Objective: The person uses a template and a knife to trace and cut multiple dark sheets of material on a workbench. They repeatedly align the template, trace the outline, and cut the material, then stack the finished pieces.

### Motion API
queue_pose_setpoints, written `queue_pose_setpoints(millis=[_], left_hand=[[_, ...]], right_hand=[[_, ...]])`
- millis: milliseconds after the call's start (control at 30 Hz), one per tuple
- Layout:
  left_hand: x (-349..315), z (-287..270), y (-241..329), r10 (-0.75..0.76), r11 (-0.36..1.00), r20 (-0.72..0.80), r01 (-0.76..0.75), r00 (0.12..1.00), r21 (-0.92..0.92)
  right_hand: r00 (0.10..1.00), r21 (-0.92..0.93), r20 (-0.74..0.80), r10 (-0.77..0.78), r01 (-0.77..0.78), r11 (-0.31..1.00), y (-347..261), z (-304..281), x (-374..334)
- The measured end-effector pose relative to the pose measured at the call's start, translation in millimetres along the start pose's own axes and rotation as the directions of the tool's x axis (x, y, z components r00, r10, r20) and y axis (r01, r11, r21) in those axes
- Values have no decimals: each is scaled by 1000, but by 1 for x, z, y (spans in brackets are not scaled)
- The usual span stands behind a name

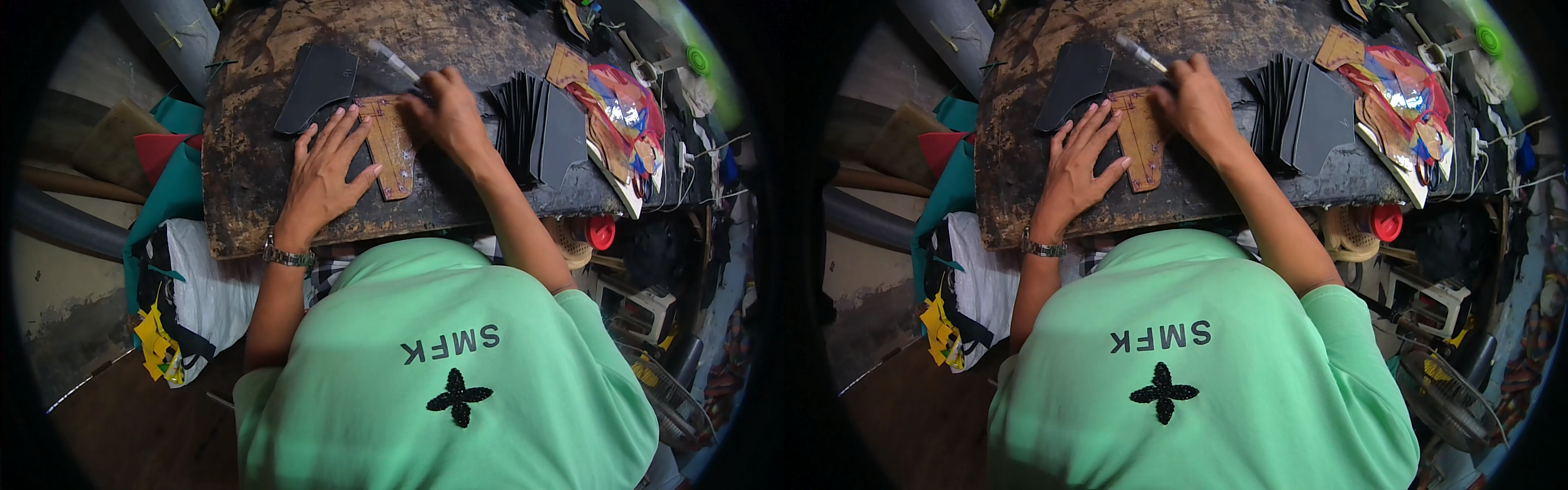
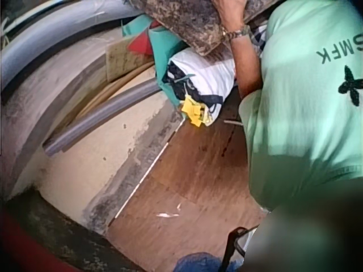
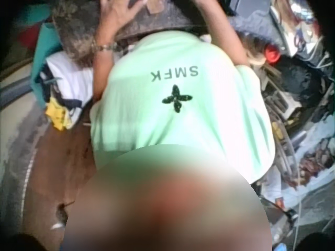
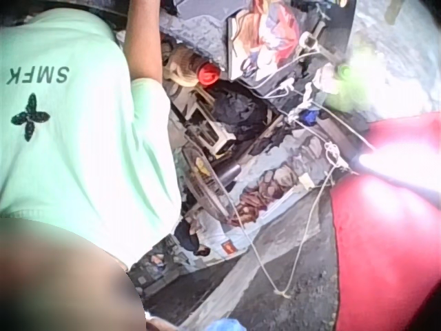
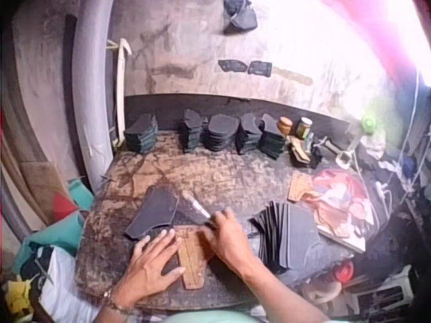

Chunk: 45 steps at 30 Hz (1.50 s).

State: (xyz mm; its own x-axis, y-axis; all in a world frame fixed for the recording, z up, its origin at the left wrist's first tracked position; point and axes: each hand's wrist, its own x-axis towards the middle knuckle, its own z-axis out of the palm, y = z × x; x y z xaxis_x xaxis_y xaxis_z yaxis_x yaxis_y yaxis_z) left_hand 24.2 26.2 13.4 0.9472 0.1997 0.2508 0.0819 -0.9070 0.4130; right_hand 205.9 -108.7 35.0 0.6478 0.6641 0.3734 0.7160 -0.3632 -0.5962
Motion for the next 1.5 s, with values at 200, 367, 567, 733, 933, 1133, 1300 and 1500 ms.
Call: queue_pose_setpoints(millis=[200, 367, 567, 733, 933, 1133, 1300, 1500], left_hand=[[0, 0, 1, 5, 1000, -6, -5, 1000, 11], [0, -1, 2, 7, 999, 4, -7, 1000, 32], [1, -1, 6, -3, 999, -2, 3, 1000, 46], [2, 0, 8, -16, 997, 0, 16, 1000, 75], [2, 0, 7, 8, 998, -25, -6, 1000, 64], [2, 0, 7, 15, 998, -40, -12, 999, 65], [3, 0, 7, -4, 997, -24, 6, 1000, 73], [3, 2, 6, 18, 998, -52, -14, 998, 62]], right_hand=[[961, 581, 83, 264, -262, 771, 10, -2, -5], [995, 382, -54, 79, -52, 923, 7, 10, -12], [979, 207, -119, -165, 186, 960, 7, 12, -5], [995, 333, -84, -53, 78, 940, -1, 16, -4], [984, 289, -18, -178, 175, 941, -4, 21, 4], [983, 318, 36, -180, 160, 934, -8, 17, -1], [1000, 415, 30, 1, -13, 910, -15, 17, 3], [959, 294, 40, -282, 258, 920, -21, 38, 5]])
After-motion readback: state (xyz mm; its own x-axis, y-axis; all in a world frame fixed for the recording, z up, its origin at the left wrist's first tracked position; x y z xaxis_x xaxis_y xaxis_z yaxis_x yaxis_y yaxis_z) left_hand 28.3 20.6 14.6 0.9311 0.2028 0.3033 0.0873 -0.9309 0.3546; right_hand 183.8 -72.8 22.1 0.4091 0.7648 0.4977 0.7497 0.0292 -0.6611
